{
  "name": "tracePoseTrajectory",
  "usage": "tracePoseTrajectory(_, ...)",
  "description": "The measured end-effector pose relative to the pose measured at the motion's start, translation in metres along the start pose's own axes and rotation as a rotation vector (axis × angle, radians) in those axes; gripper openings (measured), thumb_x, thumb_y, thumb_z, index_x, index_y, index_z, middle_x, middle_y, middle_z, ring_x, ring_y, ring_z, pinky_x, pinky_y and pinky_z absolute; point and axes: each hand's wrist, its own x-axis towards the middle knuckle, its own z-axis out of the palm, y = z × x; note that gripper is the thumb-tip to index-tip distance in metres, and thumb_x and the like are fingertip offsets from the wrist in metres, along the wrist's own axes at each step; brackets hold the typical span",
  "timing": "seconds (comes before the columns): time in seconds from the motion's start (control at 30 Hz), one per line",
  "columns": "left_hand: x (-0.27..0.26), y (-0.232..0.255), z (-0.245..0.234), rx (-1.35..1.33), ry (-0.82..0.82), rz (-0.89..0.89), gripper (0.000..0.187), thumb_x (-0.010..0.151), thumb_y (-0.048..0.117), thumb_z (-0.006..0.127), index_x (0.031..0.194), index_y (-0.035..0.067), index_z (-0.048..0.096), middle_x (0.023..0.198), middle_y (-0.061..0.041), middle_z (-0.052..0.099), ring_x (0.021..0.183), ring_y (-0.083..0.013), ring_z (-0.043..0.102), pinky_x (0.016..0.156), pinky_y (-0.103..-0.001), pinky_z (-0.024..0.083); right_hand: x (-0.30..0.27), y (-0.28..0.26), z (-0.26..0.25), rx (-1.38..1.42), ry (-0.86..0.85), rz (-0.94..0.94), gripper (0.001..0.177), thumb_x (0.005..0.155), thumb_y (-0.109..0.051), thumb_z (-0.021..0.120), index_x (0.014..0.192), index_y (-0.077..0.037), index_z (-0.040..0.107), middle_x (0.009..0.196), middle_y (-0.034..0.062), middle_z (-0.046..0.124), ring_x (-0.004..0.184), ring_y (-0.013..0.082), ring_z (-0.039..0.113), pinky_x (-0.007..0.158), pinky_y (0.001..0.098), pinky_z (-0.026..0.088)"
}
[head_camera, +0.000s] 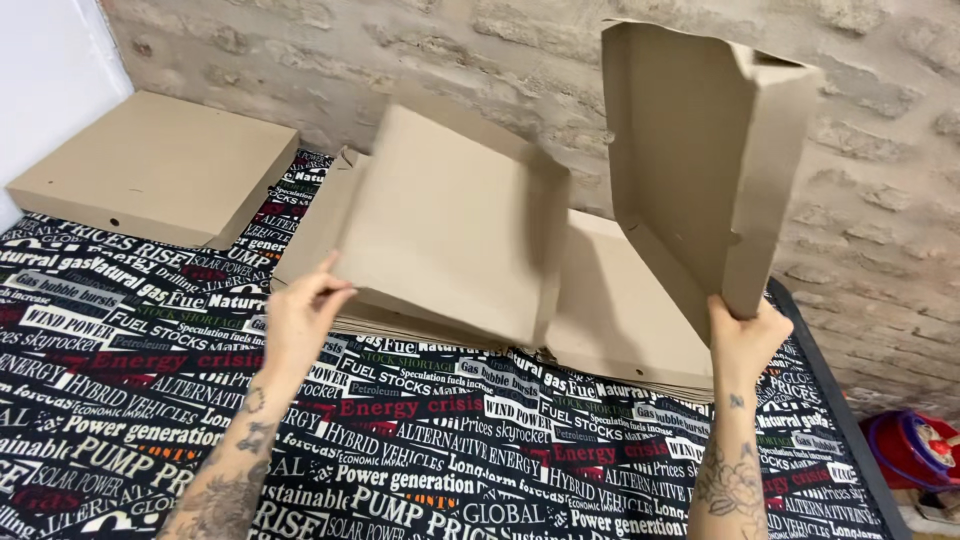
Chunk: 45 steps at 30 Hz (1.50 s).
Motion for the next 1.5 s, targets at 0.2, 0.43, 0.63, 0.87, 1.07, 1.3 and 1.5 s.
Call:
tracePoseTrajectory(0.2,-0.028,0.014,0.042,-0.127,-0.129,-0.131,0.01,0.087,0.009,0.079,0.096,0.007,0.078,0.135,-0.016,0.066,0.104,-0.0386,0.071,0.084,-0.043,0.064,0.012,-0.037,0.008,-0.166,-0.125,-0.073,0.013,0.079,-0.008,0.078,0.076,-0.004,0.067,0.059,0.0158,0.054,0.06,0.0356,0.06,0.057,0.0377,0.041)
tracePoseTrajectory(0.43,-0.035,-0.002,0.064,-0.189,-0.139,-0.116,0.01,0.088,0.009,0.077,0.097,0.004,0.076,0.139,-0.012,0.064,0.102,-0.0352,0.071,0.083,-0.037,0.065,0.013,-0.067,0.019,-0.407,-0.299,-0.189,0.009,0.08,-0.017,0.077,0.088,-0.014,0.075,0.073,0.0101,0.068,0.081,0.0408,0.07,0.071,0.0466,0.054)
tracePoseTrajectory(0.63,-0.036,0.009,0.058,-0.152,-0.131,-0.073,0.01,0.088,0.008,0.076,0.095,0.002,0.075,0.139,-0.01,0.065,0.103,-0.0381,0.07,0.083,-0.039,0.065,0.009,-0.083,0.059,-0.545,-0.377,-0.381,0.03,0.074,-0.024,0.081,0.104,-0.027,0.079,0.084,0.0015,0.075,0.086,0.0297,0.074,0.076,0.0445,0.06)
tracePoseTrajectory(0.87,-0.036,-0.004,0.057,-0.15,-0.098,-0.133,0.009,0.09,0.011,0.075,0.096,0.003,0.074,0.139,-0.008,0.064,0.105,-0.037,0.07,0.085,-0.037,0.064,-0.013,-0.139,0.061,-0.718,-0.398,-0.556,0.025,0.079,-0.035,0.079,0.103,-0.041,0.076,0.085,-0.0162,0.073,0.087,0.0109,0.072,0.074,0.0301,0.061)
tracePoseTrajectory(1.07,-0.043,-0.066,0.086,-0.088,-0.075,-0.214,0.01,0.091,0.022,0.077,0.096,0.013,0.076,0.116,-0.005,0.077,0.094,-0.0271,0.075,0.075,-0.03,0.066,-0.072,-0.166,0.04,-0.783,-0.463,-0.803,0.044,0.075,-0.032,0.075,0.118,-0.035,0.069,0.11,-0.0153,0.072,0.102,0.0072,0.065,0.068,0.0244,0.061)
tracePoseTrajectory(1.3,-0.042,-0.05,0.076,0.032,-0.047,-0.361,0.041,0.085,0.027,0.082,0.12,0.01,0.071,0.112,-0.013,0.073,0.097,-0.0348,0.074,0.081,-0.048,0.064,-0.123,-0.174,0.02,-0.665,-0.486,-0.824,0.061,0.067,-0.046,0.081,0.124,-0.027,0.071,0.117,-0.009,0.073,0.102,0.0104,0.064,0.068,0.0235,0.061)
tracePoseTrajectory(1.5,-0.042,-0.058,0.079,-0.072,-0.017,-0.349,0.063,0.08,0.011,0.081,0.138,0.012,0.056,0.119,-0.01,0.07,0.099,-0.0251,0.068,0.08,-0.038,0.056,-0.13,-0.184,-0.003,-0.66,-0.602,-0.761,0.075,0.068,-0.05,0.077,0.137,-0.026,0.06,0.129,-0.0075,0.065,0.11,0.0141,0.059,0.066,0.0266,0.061)
